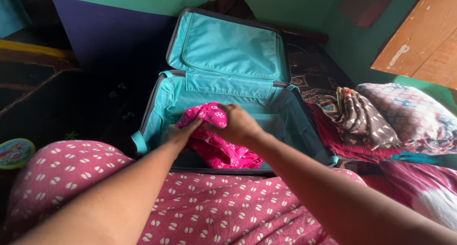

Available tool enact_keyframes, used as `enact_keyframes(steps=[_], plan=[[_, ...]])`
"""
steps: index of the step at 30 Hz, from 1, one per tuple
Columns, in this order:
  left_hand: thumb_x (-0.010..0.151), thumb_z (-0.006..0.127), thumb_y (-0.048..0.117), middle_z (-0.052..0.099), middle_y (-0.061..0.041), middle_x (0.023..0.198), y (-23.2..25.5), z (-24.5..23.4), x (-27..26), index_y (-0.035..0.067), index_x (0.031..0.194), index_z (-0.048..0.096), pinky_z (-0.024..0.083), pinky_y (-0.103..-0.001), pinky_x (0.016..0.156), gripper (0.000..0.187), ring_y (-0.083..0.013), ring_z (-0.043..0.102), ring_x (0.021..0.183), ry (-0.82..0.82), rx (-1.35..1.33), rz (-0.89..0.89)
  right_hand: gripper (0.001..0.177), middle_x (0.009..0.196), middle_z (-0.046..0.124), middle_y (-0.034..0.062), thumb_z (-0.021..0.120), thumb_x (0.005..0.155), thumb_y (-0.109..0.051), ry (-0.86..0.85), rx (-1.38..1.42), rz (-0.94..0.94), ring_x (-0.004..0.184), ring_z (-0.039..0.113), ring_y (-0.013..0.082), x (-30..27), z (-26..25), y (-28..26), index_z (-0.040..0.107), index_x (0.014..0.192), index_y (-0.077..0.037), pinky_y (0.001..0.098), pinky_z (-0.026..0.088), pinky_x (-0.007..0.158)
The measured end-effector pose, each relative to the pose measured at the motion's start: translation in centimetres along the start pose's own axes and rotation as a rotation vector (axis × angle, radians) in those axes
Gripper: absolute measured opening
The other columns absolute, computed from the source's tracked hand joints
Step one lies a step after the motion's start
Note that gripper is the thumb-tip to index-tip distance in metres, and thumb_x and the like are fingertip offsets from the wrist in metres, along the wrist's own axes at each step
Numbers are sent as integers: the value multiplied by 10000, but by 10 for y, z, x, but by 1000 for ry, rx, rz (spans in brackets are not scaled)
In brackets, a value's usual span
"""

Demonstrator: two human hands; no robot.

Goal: The person unloads folded clothes from a suitcase one by one, placing them on a bed, and then smooths out the interior lining and pockets of the empty suitcase.

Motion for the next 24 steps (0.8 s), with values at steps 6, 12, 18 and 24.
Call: enact_keyframes(steps=[6, 12, 18, 24], plan=[[645, 857, 592, 759, -90, 1047, 3, 18, -20, 45, 1204, 711, 590, -356, 677, 796, -202, 734, 869, -202, -249, -68, 1428, 1690, 88, 214, 755, 641, -837, -399, -195, 179, 1564, 64, 438, -31, 94, -8, 14, 1641, -137, 703, 124, 1203], [757, 820, 526, 735, 1, 878, -5, 48, -20, 142, 1080, 735, 467, -263, 568, 509, -115, 654, 724, -463, -344, -121, 1502, 1703, 67, 214, 834, 568, -783, -381, -239, 194, 1572, 48, 432, -30, 103, 3, 3, 1650, -154, 728, 87, 1197], [842, 781, 485, 706, 57, 821, -17, 69, -8, 197, 963, 737, 434, -205, 536, 315, -50, 585, 625, -643, -465, -225, 1511, 1682, 158, 200, 884, 536, -728, -346, -207, 222, 1569, 115, 406, -33, 96, 0, 43, 1648, -145, 737, 108, 1199], [837, 754, 581, 640, 67, 749, -17, 67, -15, 219, 901, 710, 403, -228, 560, 370, -60, 517, 616, -650, -288, -196, 1516, 1679, 148, 194, 973, 501, -617, -297, -187, 351, 1568, 122, 386, -42, 77, -2, 64, 1628, -165, 738, 159, 1183]])
Point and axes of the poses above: each hand's wrist, its own x-axis towards the middle knuckle, its own z-axis out of the palm, y = z × x, the point moved 9 cm from there along x, towards the middle knuckle
